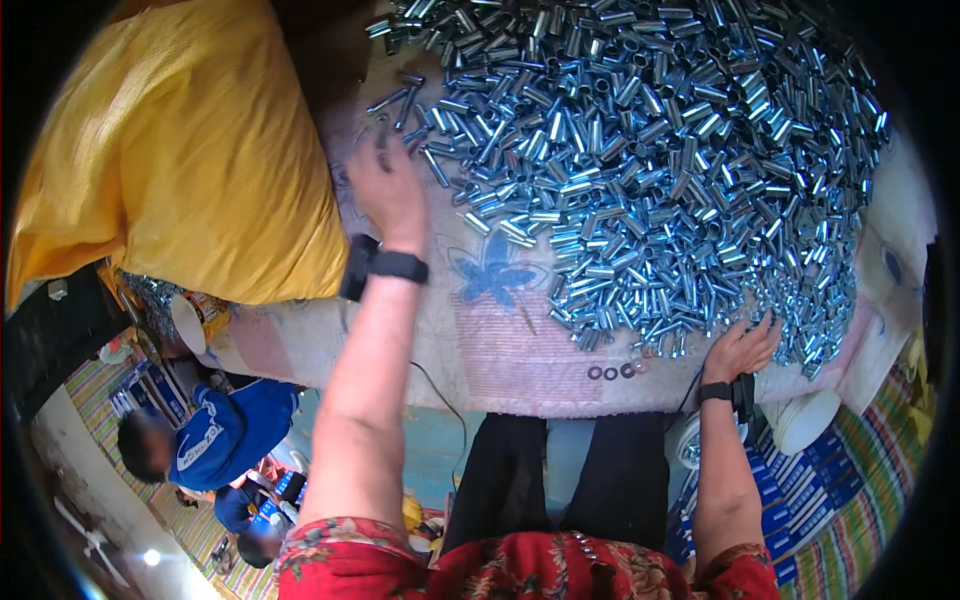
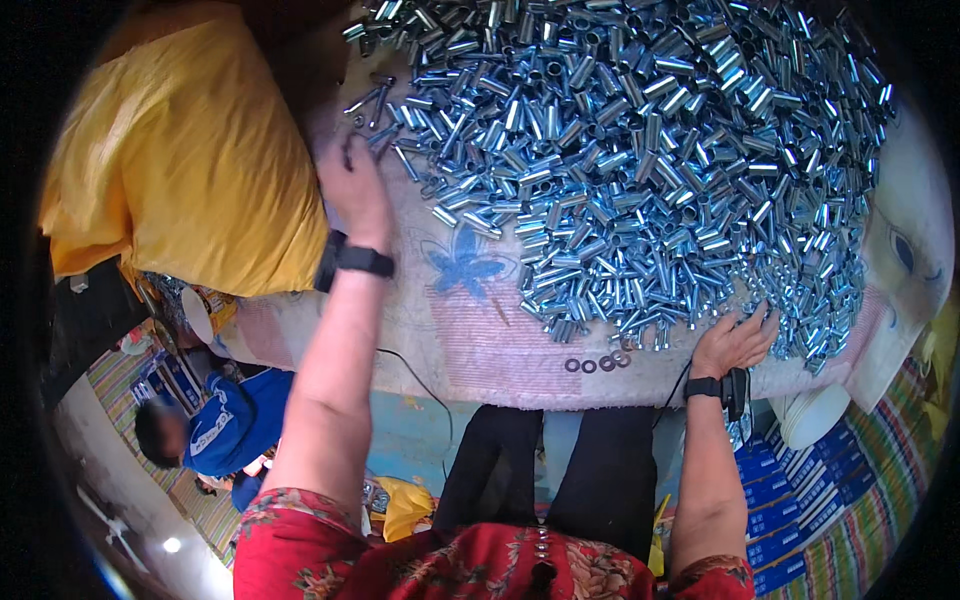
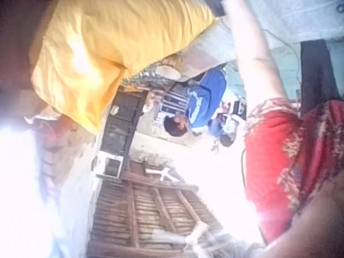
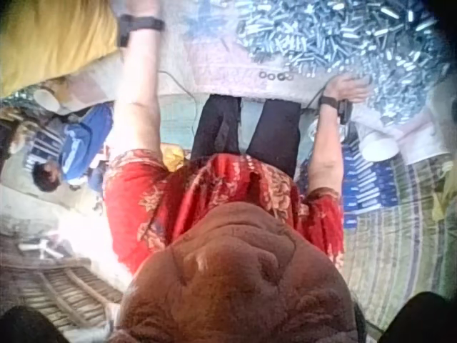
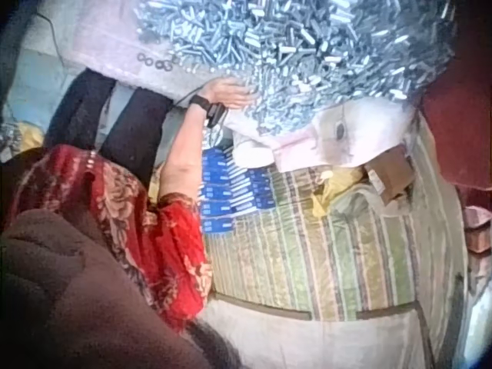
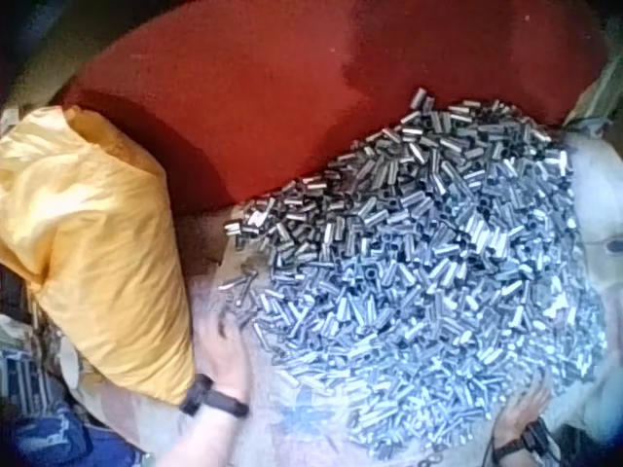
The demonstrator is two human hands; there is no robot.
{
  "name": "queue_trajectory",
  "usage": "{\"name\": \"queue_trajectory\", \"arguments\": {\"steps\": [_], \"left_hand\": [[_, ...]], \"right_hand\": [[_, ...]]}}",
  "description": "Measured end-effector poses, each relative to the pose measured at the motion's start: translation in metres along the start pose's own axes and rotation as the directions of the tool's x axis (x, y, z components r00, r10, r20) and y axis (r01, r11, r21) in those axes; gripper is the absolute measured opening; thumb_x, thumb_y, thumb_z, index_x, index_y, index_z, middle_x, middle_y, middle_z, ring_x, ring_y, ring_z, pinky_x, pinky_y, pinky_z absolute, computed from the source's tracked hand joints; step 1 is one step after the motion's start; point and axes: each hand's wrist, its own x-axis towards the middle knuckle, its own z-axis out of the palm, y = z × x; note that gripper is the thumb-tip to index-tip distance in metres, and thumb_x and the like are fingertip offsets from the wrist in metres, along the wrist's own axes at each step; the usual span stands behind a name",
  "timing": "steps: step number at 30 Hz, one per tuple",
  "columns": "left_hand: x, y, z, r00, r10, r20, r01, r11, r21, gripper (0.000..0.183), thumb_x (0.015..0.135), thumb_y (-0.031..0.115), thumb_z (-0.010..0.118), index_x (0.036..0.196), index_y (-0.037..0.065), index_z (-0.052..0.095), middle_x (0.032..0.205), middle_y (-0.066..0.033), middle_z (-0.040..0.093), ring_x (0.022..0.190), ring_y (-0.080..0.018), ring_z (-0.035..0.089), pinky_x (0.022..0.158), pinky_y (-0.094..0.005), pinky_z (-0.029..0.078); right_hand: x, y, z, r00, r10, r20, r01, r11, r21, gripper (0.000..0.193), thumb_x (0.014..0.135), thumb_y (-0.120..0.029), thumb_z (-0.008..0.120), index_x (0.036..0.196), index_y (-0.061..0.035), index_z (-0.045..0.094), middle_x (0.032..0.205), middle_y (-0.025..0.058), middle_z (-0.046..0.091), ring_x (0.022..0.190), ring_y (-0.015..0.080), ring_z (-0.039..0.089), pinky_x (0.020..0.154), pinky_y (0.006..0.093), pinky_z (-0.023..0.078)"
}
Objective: Manually assemble washers and nuts onto bolts and sort them into bins.
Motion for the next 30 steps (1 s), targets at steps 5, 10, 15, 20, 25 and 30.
{"name": "queue_trajectory", "arguments": {"steps": [5, 10, 15, 20, 25, 30], "left_hand": [[0.097, -0.005, 0.026, 0.998, 0.062, -0.022, -0.046, 0.898, 0.438, 0.039, 0.082, 0.031, 0.052, 0.112, 0.006, 0.055, 0.113, -0.0234, 0.048, 0.104, -0.0381, 0.045, 0.089, -0.0478, 0.035], [0.036, 0.015, 0.077, 0.979, 0.201, 0.028, -0.195, 0.891, 0.411, 0.034, 0.084, 0.032, 0.047, 0.105, 0.008, 0.06, 0.101, -0.0238, 0.054, 0.094, -0.0434, 0.048, 0.083, -0.0478, 0.038], [-0.039, 0.049, 0.078, 0.98, 0.113, 0.162, -0.133, 0.984, 0.12, 0.03, 0.086, 0.028, 0.048, 0.098, 0.003, 0.06, 0.098, -0.0186, 0.057, 0.094, -0.0356, 0.05, 0.082, -0.0446, 0.038], [-0.12, 0.108, 0.077, 0.985, 0.049, 0.165, -0.014, 0.978, -0.206, 0.032, 0.081, 0.031, 0.057, 0.1, 0.005, 0.057, 0.102, -0.0188, 0.051, 0.098, -0.0354, 0.046, 0.09, -0.0442, 0.033], [-0.153, 0.144, 0.049, 0.904, 0.21, 0.372, -0.125, 0.963, -0.24, 0.039, 0.076, 0.028, 0.062, 0.11, 0.009, 0.056, 0.113, -0.0195, 0.044, 0.107, -0.0394, 0.038, 0.094, -0.0479, 0.031], [-0.144, 0.14, -0.006, 0.789, 0.406, 0.461, -0.284, 0.907, -0.312, 0.052, 0.071, 0.026, 0.066, 0.119, 0.012, 0.052, 0.126, -0.0186, 0.041, 0.115, -0.04, 0.038, 0.098, -0.0477, 0.029]], "right_hand": [[-0.002, -0.01, 0.002, 1.0, 0.002, 0.029, -0.002, 1.0, 0.023, 0.048, 0.083, -0.023, 0.049, 0.128, -0.0084, 0.04, 0.133, 0.0157, 0.035, 0.124, 0.033, 0.029, 0.099, 0.0482, 0.022], [0.0, -0.007, -0.001, 1.0, 0.013, 0.014, -0.013, 1.0, 0.016, 0.047, 0.083, -0.022, 0.048, 0.128, -0.0094, 0.04, 0.133, 0.0156, 0.035, 0.124, 0.0331, 0.03, 0.099, 0.0486, 0.022], [0.001, -0.003, 0.003, 1.0, 0.027, 0.014, -0.027, 0.999, -0.034, 0.047, 0.083, -0.022, 0.047, 0.128, -0.0095, 0.041, 0.133, 0.0151, 0.035, 0.123, 0.0329, 0.031, 0.098, 0.0485, 0.023], [0.001, -0.006, 0.003, 0.999, -0.001, -0.033, 0.001, 1.0, -0.002, 0.046, 0.084, -0.023, 0.047, 0.127, -0.01, 0.041, 0.131, 0.0153, 0.038, 0.122, 0.0327, 0.033, 0.097, 0.0486, 0.025], [0.002, -0.007, 0.006, 0.999, -0.009, -0.033, 0.009, 1.0, 0.001, 0.044, 0.084, -0.023, 0.048, 0.125, -0.01, 0.042, 0.13, 0.0154, 0.039, 0.121, 0.0325, 0.034, 0.096, 0.0485, 0.027], [0.002, -0.005, 0.005, 0.999, 0.01, -0.035, -0.011, 1.0, -0.023, 0.043, 0.083, -0.024, 0.048, 0.124, -0.0113, 0.043, 0.13, 0.015, 0.039, 0.121, 0.0323, 0.034, 0.095, 0.0483, 0.027]]}}
